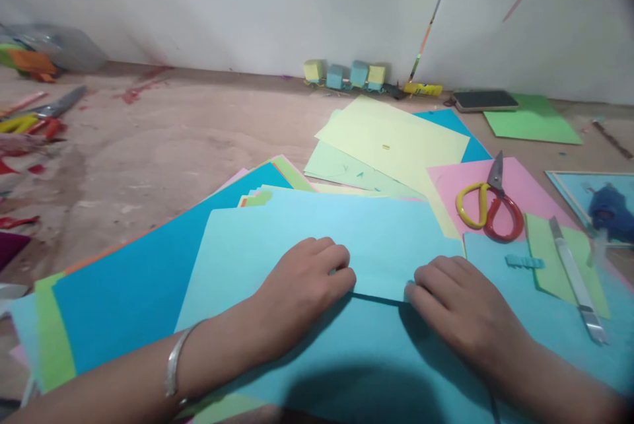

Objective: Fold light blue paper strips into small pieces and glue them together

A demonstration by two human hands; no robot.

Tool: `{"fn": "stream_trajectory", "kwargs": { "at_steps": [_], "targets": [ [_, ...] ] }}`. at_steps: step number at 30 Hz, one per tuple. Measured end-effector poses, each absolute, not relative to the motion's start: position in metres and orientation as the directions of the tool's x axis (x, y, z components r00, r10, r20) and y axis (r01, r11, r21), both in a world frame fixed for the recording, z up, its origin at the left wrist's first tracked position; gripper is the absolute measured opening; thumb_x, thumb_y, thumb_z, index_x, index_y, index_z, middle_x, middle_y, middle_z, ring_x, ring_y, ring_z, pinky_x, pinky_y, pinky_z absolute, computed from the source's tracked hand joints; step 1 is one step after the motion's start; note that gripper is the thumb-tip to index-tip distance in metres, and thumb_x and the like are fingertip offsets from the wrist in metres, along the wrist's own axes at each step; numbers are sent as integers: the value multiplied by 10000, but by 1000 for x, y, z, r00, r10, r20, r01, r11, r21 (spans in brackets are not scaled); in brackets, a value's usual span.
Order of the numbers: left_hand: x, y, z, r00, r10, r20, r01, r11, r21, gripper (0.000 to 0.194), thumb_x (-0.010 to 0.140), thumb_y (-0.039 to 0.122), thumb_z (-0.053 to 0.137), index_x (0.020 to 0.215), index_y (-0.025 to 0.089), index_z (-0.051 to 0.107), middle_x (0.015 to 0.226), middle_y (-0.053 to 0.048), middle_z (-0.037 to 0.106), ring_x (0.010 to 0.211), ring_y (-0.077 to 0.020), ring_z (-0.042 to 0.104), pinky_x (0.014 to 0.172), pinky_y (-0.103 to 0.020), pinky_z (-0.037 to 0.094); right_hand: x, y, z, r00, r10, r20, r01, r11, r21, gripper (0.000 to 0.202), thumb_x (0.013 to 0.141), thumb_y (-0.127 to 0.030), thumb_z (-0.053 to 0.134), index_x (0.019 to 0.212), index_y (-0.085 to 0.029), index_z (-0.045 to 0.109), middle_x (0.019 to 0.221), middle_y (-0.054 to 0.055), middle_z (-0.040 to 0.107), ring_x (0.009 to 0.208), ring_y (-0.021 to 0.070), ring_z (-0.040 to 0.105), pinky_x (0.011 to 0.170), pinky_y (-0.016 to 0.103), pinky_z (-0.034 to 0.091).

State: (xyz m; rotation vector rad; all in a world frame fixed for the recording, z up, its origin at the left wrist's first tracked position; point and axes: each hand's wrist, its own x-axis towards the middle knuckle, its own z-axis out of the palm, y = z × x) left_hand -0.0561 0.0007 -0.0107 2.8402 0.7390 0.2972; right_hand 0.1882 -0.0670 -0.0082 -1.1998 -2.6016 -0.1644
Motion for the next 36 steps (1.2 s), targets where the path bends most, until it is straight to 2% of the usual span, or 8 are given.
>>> {"fn": "stream_trajectory", "kwargs": {
  "at_steps": [10, 14, 18, 21, 25, 27, 31, 36],
  "targets": [
    [-55, -3, -4, 882, 471, -11, 457, -851, 258, 182, 876, 75, 466, 867, 189, 607, 849, -58, 603, 773, -199, 518, 697, -323, 437, 186, -72, -4, -678, 700, 225, 724, 688, 42, 303, 869, 19, 424, 744, -143, 647, 725, 79, 607, 695, 213, 502, 634, 356, 325],
    [-53, -4, -1, 881, 470, -51, 467, -850, 243, 81, 902, 209, 553, 836, 182, 590, 849, -61, 607, 785, -213, 534, 687, -337, 421, 187, -74, -7, -652, 726, 219, 749, 662, 34, 297, 863, 17, 399, 815, -142, 644, 833, 120, 659, 722, 222, 546, 633, 347, 362],
    [-51, -5, -9, 880, 475, 16, 465, -866, 183, 369, 836, 529, 670, 787, 178, 568, 824, -47, 625, 755, -226, 554, 647, -350, 387, 188, -70, -9, -504, 830, 241, 784, 556, -276, 269, 910, -59, 390, 801, -176, 606, 708, 53, 635, 597, 163, 526, 565, 291, 382],
    [-51, -5, -16, 886, 454, 96, 441, -888, 129, 463, 771, 599, 693, 900, 165, 594, 835, -51, 653, 748, -229, 571, 649, -352, 373, 187, -66, -5, -327, 944, 44, 731, 282, -621, 197, 910, -148, 440, 801, -197, 596, 648, -7, 612, 557, 117, 529, 533, 231, 401],
    [-51, -5, -12, 890, 415, 187, 401, -910, 109, 740, 774, 590, 701, 1313, 142, 465, 973, -89, 686, 839, -246, 604, 727, -374, 401, 187, -60, 3, -174, 957, -232, 614, -79, -785, 169, 870, -255, 490, 740, -201, 583, 539, -47, 510, 493, 103, 461, 475, 218, 360],
    [-51, -5, -6, 892, 376, 252, 362, -927, 101, 696, 835, 583, 642, 1356, 170, 437, 1075, -117, 671, 943, -266, 603, 789, -397, 413, 188, -58, 5, -155, 924, -350, 528, -222, -820, 172, 856, -314, 508, 748, -199, 576, 509, -61, 459, 467, 99, 426, 447, 216, 325],
    [-52, -5, -1, 845, 355, 399, 348, -933, 94, 176, 968, 301, 519, 1085, 206, 609, 1113, -107, 655, 1054, -253, 575, 872, -405, 410, 192, -53, 7, -151, 870, -470, 395, -383, -835, 216, 825, -405, 550, 761, -198, 560, 517, -71, 413, 469, 96, 401, 447, 212, 299],
    [-54, -6, -6, 780, 433, 451, 399, -900, 175, 184, 954, 127, 477, 867, 190, 627, 1088, -78, 667, 1014, -212, 572, 869, -366, 436, 194, -50, 8, -124, 885, -448, 414, -364, -834, 242, 840, -425, 536, 776, -192, 554, 550, -70, 371, 502, 97, 356, 469, 221, 276]
  ]
}}
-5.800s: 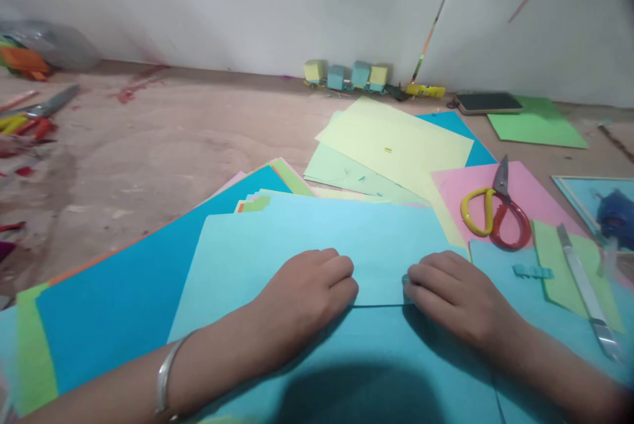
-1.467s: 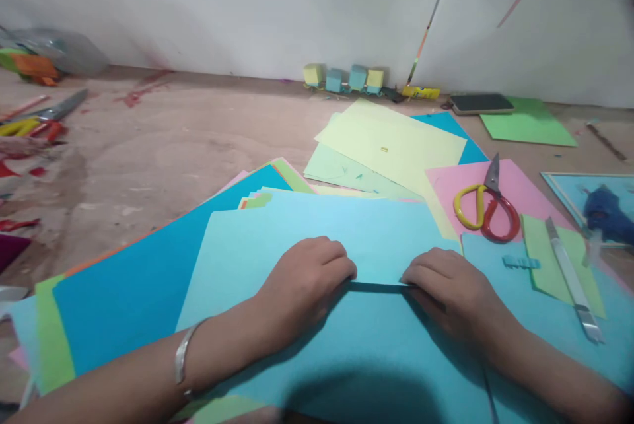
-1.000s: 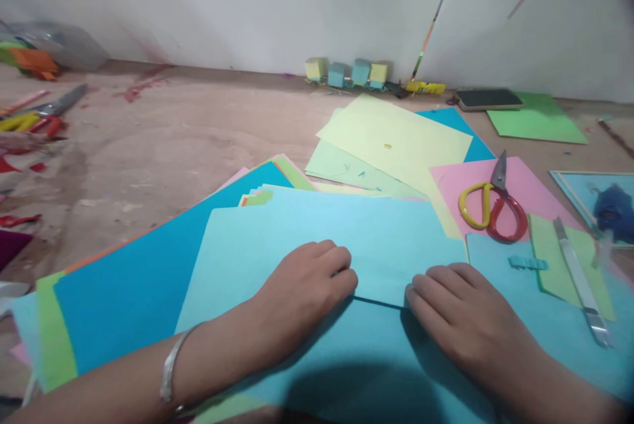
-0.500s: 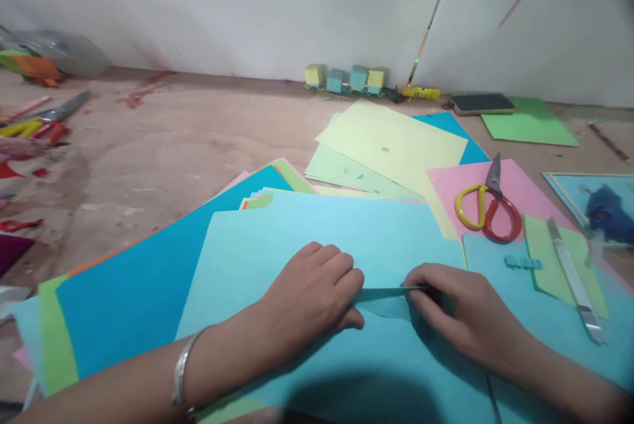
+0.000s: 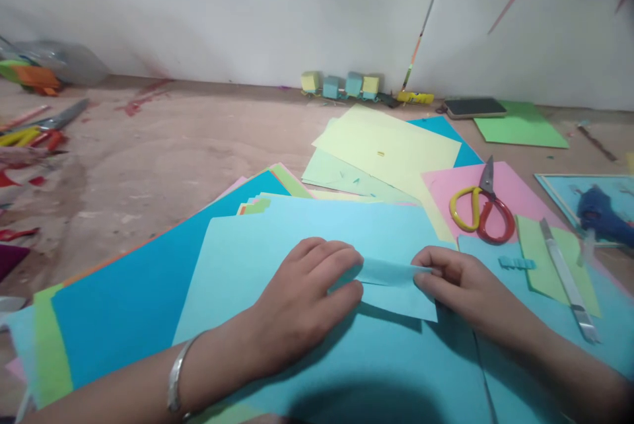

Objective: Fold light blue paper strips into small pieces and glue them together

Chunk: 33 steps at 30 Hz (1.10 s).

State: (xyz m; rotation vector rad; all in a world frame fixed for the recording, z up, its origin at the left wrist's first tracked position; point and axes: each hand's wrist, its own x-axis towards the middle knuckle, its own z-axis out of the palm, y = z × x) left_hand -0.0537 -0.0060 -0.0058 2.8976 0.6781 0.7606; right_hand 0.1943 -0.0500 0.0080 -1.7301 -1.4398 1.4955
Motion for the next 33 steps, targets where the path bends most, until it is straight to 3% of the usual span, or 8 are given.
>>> {"fn": "stream_trajectory", "kwargs": {
  "at_steps": [5, 10, 12, 15, 17, 19, 22, 33],
  "targets": [
    [-54, -7, -8, 727, 577, 373, 469, -813, 345, 162, 924, 161, 495, 809, 187, 605, 1143, -101, 662, 993, -231, 586, 839, -393, 469, 193, -53, 6, -193, 933, -304, 538, -159, -828, 199, 888, -335, 486, 778, -198, 578, 584, -49, 426, 533, 112, 402, 489, 229, 328],
    [-53, -4, -8, 643, 708, 293, 495, -675, 547, 140, 873, 190, 539, 743, 195, 589, 958, -77, 696, 892, -224, 617, 780, -388, 483, 196, -55, 1, -230, 966, -113, 637, 62, -769, 196, 912, -268, 484, 786, -195, 615, 678, -4, 606, 604, 128, 543, 560, 235, 433],
    [-52, -3, -10, 615, 725, 309, 475, -654, 589, 156, 884, 188, 528, 740, 194, 588, 869, -57, 696, 812, -194, 631, 723, -346, 486, 199, -55, 0, -237, 972, -10, 635, 147, -758, 213, 946, -299, 470, 930, -197, 656, 771, 24, 672, 648, 140, 598, 588, 243, 476],
    [-52, -3, -11, 608, 718, 338, 466, -667, 581, 184, 904, 193, 525, 731, 190, 588, 786, -36, 692, 744, -175, 633, 682, -317, 475, 201, -57, -3, -283, 936, 209, 616, 344, -709, 367, 969, -474, 469, 1184, -212, 609, 1016, 78, 709, 791, 171, 665, 668, 267, 539],
    [-52, -3, -10, 625, 704, 338, 475, -686, 551, 188, 906, 193, 535, 728, 186, 594, 784, -35, 700, 731, -177, 635, 675, -316, 470, 200, -59, -4, -289, 904, 315, 647, 427, -632, 412, 930, -535, 528, 1171, -208, 594, 1036, 90, 707, 825, 187, 677, 697, 279, 555],
    [-52, -3, -8, 643, 693, 327, 475, -695, 540, 181, 903, 187, 547, 730, 182, 601, 778, -31, 704, 724, -179, 637, 667, -312, 468, 198, -60, -6, -247, 902, 355, 709, 418, -568, 263, 920, -427, 588, 1065, -208, 602, 930, 65, 714, 766, 173, 675, 679, 267, 553],
    [-51, -3, -7, 637, 699, 325, 466, -685, 559, 174, 902, 192, 555, 735, 181, 601, 748, -20, 695, 706, -174, 631, 652, -299, 466, 195, -60, -6, -208, 919, 334, 723, 375, -580, 39, 911, -221, 573, 943, -215, 596, 833, 23, 701, 705, 139, 659, 660, 236, 542],
    [-49, -5, -9, 585, 770, 253, 500, -589, 635, 122, 847, 198, 637, 729, 184, 612, 676, 32, 677, 616, -129, 614, 606, -239, 439, 192, -56, -3, -193, 929, 317, 706, 356, -612, 87, 889, -170, 549, 857, -207, 621, 742, -11, 696, 631, 115, 654, 607, 203, 529]
  ]
}}
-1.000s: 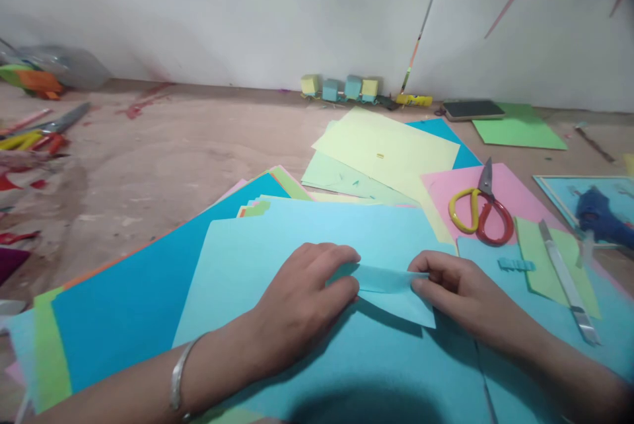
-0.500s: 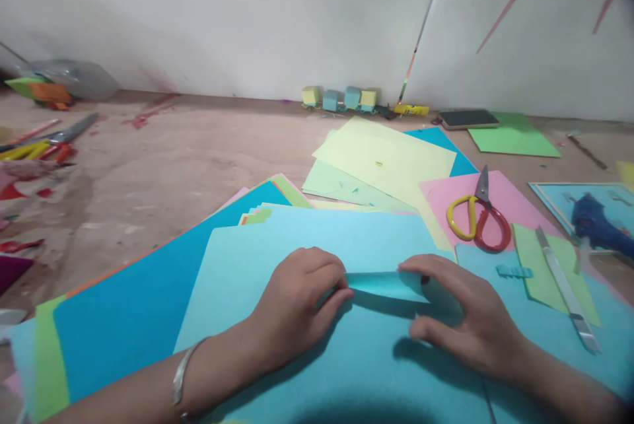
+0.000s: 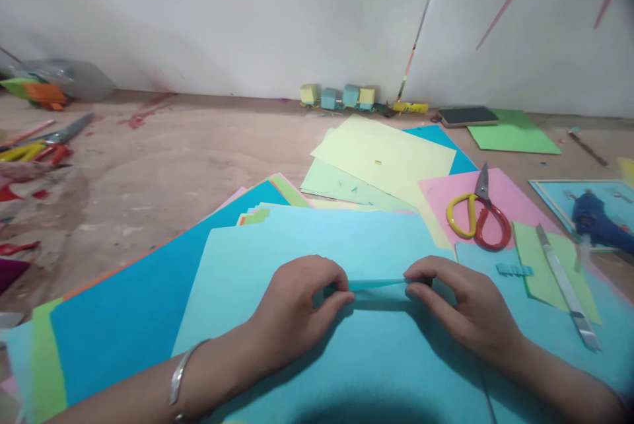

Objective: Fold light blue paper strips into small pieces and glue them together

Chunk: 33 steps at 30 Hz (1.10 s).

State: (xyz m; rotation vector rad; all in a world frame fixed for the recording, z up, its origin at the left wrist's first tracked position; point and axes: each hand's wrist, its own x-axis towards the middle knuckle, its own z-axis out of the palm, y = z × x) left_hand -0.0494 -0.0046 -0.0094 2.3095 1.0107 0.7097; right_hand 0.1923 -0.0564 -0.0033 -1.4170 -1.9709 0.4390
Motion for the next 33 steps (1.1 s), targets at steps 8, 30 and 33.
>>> {"fn": "stream_trajectory", "kwargs": {
  "at_steps": [8, 30, 33],
  "targets": [
    [-45, -5, -3, 530, 834, 153, 527, -465, 711, 155, 713, 61, 739, 682, 171, 634, 636, 64, 677, 573, -84, 597, 573, -175, 429, 193, -56, -5, -202, 928, 312, 684, 362, -634, 87, 885, -143, 577, 868, -212, 627, 757, -46, 696, 655, 73, 650, 635, 145, 501],
    [-45, -6, -7, 513, 855, 79, 504, -375, 778, 122, 768, 113, 659, 724, 212, 716, 663, 53, 712, 549, -96, 547, 615, -210, 436, 193, -56, -17, -346, 881, 321, 678, 472, -563, 149, 980, -187, 486, 873, -192, 589, 727, -14, 630, 655, 104, 575, 620, 199, 443],
    [-45, -6, -6, 542, 840, 11, 530, -352, 772, 113, 785, 121, 645, 738, 203, 707, 690, 41, 707, 579, -101, 550, 617, -218, 422, 193, -56, -18, -359, 884, 300, 686, 468, -557, 169, 986, -189, 470, 857, -190, 579, 722, -11, 621, 647, 106, 564, 614, 204, 431]
  ]
}}
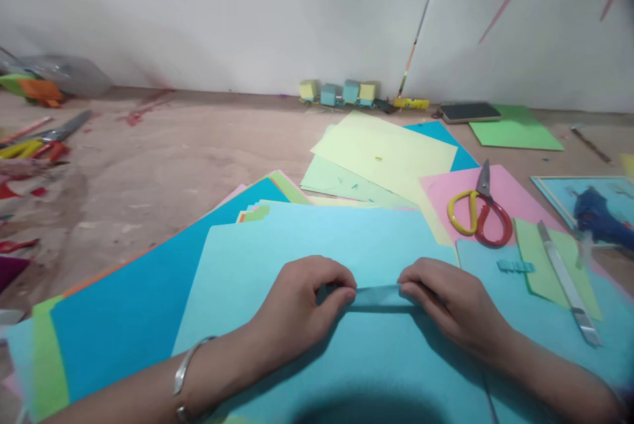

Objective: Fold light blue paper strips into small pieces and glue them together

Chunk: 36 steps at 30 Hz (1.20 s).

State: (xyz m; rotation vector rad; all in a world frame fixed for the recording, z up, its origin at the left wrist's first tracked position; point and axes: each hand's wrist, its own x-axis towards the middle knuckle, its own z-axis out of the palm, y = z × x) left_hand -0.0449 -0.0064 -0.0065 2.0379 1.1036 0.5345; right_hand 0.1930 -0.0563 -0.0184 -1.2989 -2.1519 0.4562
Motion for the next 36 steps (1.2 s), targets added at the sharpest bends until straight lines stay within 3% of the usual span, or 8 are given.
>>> {"fn": "stream_trajectory", "kwargs": {
  "at_steps": [18, 30, 36],
  "targets": [
    [-43, 1, -10, 609, 787, -99, 612, -386, 690, 126, 822, 118, 609, 760, 189, 692, 745, -2, 678, 716, -160, 597, 685, -275, 418, 192, -50, -30, -451, 854, 258, 805, 515, -296, 319, 1003, -229, 385, 738, -171, 554, 682, 36, 560, 624, 158, 497, 588, 279, 367],
    [-43, 1, -13, 615, 784, -79, 621, -421, 661, 152, 851, 112, 578, 787, 175, 700, 788, -25, 650, 742, -169, 589, 684, -283, 422, 192, -51, -32, -416, 880, 229, 846, 467, -256, 304, 994, -241, 415, 725, -174, 540, 670, 29, 546, 607, 157, 493, 577, 277, 353],
    [-42, 4, -14, 616, 782, -98, 634, -419, 650, 151, 841, 93, 583, 787, 175, 698, 785, -25, 628, 747, -168, 585, 685, -276, 425, 188, -53, -32, -363, 888, 282, 862, 435, -261, 254, 985, -232, 437, 755, -181, 533, 658, 13, 555, 595, 153, 497, 573, 271, 362]
  ]
}}
